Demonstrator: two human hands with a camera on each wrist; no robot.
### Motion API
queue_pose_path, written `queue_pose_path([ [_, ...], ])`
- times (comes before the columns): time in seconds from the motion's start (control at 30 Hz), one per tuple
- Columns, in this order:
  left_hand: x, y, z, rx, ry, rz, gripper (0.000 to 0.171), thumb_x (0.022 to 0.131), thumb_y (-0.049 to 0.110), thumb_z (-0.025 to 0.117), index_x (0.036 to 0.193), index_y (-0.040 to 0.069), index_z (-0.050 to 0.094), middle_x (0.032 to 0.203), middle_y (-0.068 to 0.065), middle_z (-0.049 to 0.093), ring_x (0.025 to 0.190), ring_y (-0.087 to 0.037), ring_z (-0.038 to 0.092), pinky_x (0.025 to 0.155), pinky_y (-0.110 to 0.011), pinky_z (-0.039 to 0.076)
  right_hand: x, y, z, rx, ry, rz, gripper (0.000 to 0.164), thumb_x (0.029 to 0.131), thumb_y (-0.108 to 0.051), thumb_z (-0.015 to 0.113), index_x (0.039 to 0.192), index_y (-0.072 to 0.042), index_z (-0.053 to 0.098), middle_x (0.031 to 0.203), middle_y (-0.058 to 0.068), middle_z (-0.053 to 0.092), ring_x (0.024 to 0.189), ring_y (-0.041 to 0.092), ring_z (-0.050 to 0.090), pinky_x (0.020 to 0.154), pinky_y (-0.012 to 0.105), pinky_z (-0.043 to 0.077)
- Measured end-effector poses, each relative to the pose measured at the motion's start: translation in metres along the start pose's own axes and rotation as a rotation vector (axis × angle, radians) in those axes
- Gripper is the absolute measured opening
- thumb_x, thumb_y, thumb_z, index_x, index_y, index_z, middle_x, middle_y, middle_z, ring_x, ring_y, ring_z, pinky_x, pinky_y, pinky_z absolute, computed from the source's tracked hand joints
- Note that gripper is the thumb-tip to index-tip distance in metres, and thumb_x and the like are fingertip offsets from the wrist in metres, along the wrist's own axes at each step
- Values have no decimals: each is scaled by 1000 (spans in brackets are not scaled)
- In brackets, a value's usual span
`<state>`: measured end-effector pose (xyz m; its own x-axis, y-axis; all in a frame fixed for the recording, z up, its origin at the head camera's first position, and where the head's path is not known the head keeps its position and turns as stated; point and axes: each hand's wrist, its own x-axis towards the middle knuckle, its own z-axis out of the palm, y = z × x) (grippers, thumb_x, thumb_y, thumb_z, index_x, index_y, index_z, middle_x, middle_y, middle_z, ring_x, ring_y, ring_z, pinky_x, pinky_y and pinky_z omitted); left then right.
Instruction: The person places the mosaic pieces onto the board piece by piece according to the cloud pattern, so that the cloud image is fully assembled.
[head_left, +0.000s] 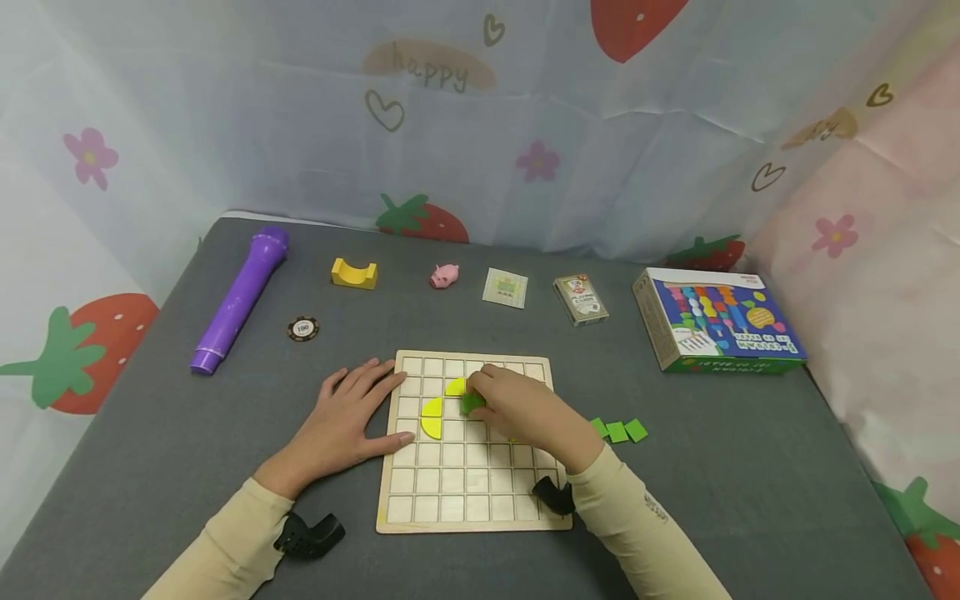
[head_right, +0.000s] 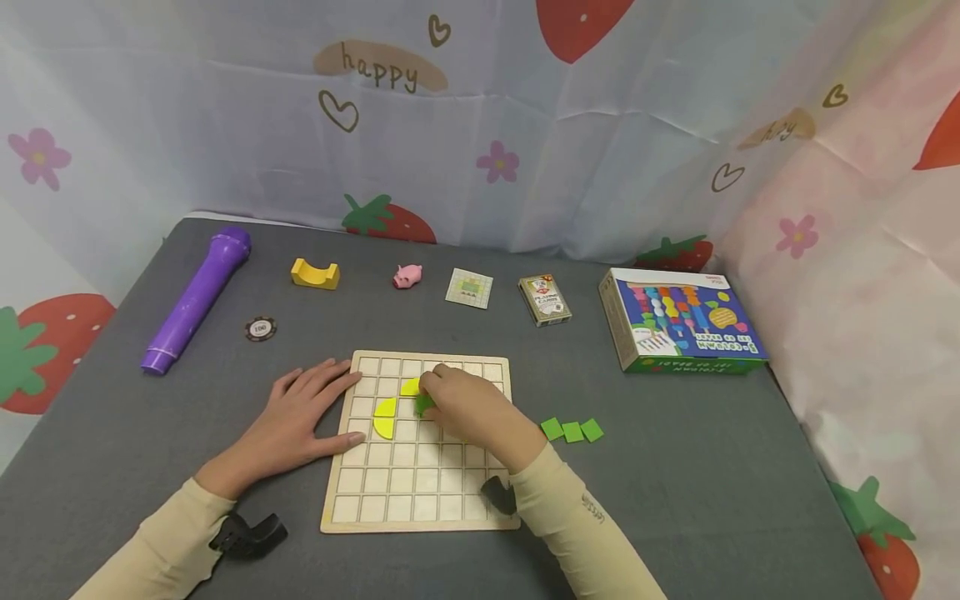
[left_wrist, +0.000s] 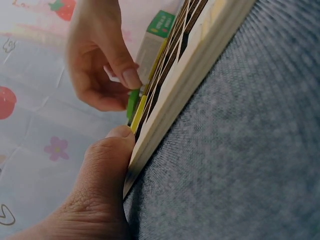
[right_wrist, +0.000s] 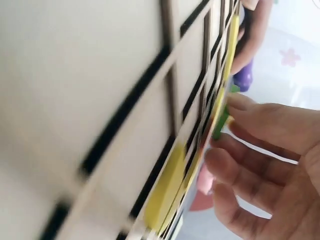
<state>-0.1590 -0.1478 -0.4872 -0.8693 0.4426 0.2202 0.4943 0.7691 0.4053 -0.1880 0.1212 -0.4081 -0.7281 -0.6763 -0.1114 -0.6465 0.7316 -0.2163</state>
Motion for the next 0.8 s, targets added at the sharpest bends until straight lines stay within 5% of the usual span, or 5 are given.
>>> queue_pose_path([
  [0.43,0,-2,1,4,8,4,82,81,62,64,146,17,41,151,-9,36,141,-30,29,107,-61,19,16,-15,5,-158,-11,-49,17,89,-24,69,101,-14,64,94,-3,58,79,10,56,70,26,50],
  [0.8,0,-2,2,10,4,1,82,82,62,63,146,17,41,151,-9,36,141,-30,28,107,-60,19,15,-19,2,-174,0,-47,17,89,-25,70,101,-16,66,94,-4,58,79,9,57,70,25,50],
])
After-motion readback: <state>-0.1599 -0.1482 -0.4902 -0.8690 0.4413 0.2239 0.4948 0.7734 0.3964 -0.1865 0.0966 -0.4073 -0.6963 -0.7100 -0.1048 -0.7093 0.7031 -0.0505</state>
